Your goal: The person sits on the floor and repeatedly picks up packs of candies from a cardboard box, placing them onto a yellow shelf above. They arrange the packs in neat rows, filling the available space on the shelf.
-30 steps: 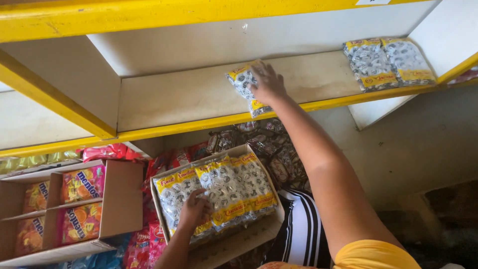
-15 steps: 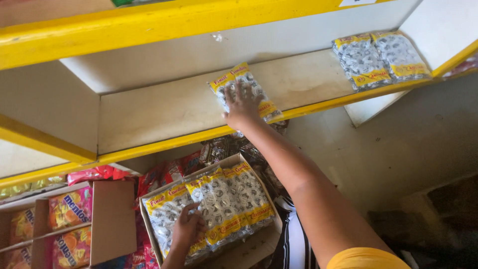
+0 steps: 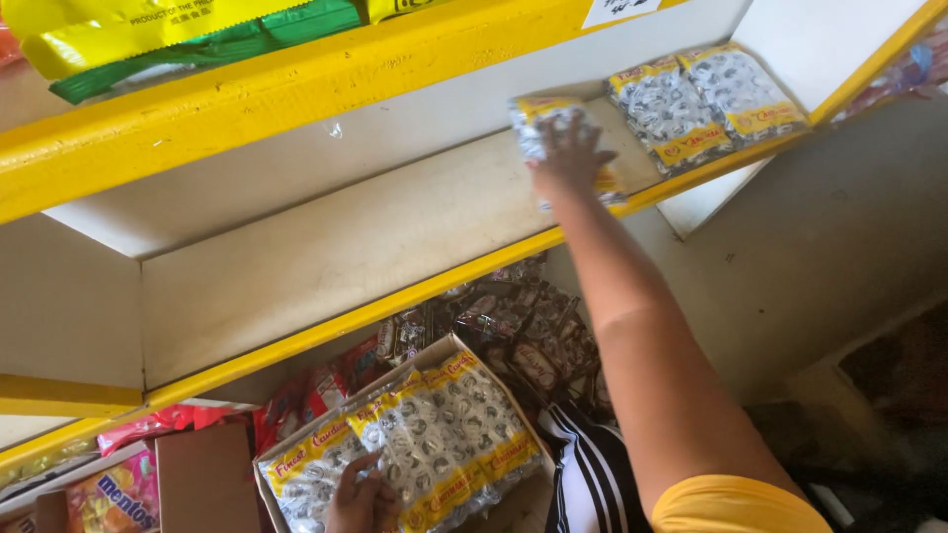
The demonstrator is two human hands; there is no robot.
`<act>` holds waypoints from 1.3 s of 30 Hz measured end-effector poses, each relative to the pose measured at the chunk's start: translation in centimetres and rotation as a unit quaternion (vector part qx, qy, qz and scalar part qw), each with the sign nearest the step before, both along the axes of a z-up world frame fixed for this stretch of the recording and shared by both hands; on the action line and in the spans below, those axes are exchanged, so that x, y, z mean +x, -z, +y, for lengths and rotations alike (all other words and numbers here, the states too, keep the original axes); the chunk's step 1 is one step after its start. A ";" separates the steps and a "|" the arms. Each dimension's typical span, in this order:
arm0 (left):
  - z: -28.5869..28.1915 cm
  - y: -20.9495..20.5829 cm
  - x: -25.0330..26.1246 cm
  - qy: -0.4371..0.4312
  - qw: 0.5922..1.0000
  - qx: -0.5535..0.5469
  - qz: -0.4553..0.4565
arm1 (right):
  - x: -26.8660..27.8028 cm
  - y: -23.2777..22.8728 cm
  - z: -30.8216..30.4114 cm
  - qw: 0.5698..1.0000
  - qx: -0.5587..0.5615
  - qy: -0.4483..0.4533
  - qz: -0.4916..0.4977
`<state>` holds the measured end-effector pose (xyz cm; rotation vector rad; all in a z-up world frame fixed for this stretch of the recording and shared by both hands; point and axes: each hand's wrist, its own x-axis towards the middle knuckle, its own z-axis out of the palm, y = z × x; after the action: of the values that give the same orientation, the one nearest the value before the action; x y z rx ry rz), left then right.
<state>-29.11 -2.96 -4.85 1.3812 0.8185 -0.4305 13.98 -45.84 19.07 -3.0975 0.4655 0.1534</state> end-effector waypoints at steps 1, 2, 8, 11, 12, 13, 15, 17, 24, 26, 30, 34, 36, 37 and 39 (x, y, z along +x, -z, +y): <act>-0.2 -0.4 0.3 -0.002 1.000 0.000 -0.001 | 0.9 0.5 -2.2 1.000 0.000 -0.002 -0.001; -0.2 -0.9 0.5 -0.004 1.000 0.008 0.020 | 1.6 1.2 -4.5 1.000 -0.007 -0.007 -0.005; 0.3 0.1 0.6 0.007 1.000 0.010 0.022 | 3.1 2.2 -9.0 0.999 -0.024 -0.022 -0.034; 0.5 -0.7 0.2 0.014 1.000 -0.010 0.021 | 2.5 1.6 -7.4 1.000 -0.023 0.007 0.005; 0.0 -0.8 0.6 0.009 1.000 -0.027 0.001 | 2.7 0.8 -6.9 1.000 -0.025 0.014 0.012; 0.3 0.4 0.1 0.008 1.000 -0.030 -0.002 | 2.1 0.2 -6.5 0.999 -0.028 0.013 0.010; 0.7 3.0 -0.1 -0.002 1.000 0.006 -0.006 | 1.4 -1.5 -5.6 0.999 0.028 -0.003 0.045; 0.2 1.0 0.2 0.000 1.000 -0.013 -0.014 | 1.3 -1.6 -6.5 0.997 0.058 -0.026 0.050; 0.5 0.1 0.3 -0.010 0.999 -0.035 0.023 | 2.5 1.1 -9.7 0.991 0.084 -0.084 -0.063; 0.6 0.3 0.6 0.005 0.999 -0.019 0.028 | 2.2 1.1 -9.0 0.994 0.067 -0.077 -0.043; 0.2 -0.8 0.8 0.036 0.999 0.026 0.004 | 2.0 0.5 -8.6 0.998 0.042 -0.049 -0.015; 0.2 -0.6 0.2 0.021 1.000 -0.008 -0.008 | 2.1 0.6 -8.2 0.998 0.047 -0.045 0.010; -0.2 -0.8 0.5 -0.004 1.000 -0.026 0.017 | 0.9 0.3 -8.2 0.996 0.076 -0.054 0.005; 0.0 -0.6 0.8 -0.003 1.000 -0.027 0.013 | -0.6 0.2 -8.1 0.996 0.074 -0.053 0.002; 0.4 0.0 0.7 0.009 1.000 -0.026 0.016 | -3.7 0.6 -7.9 0.994 0.064 -0.022 -0.085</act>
<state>-28.43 -2.59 -4.81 1.3381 0.8157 -0.4851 10.25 -53.75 18.46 -2.9637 0.3660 -0.0776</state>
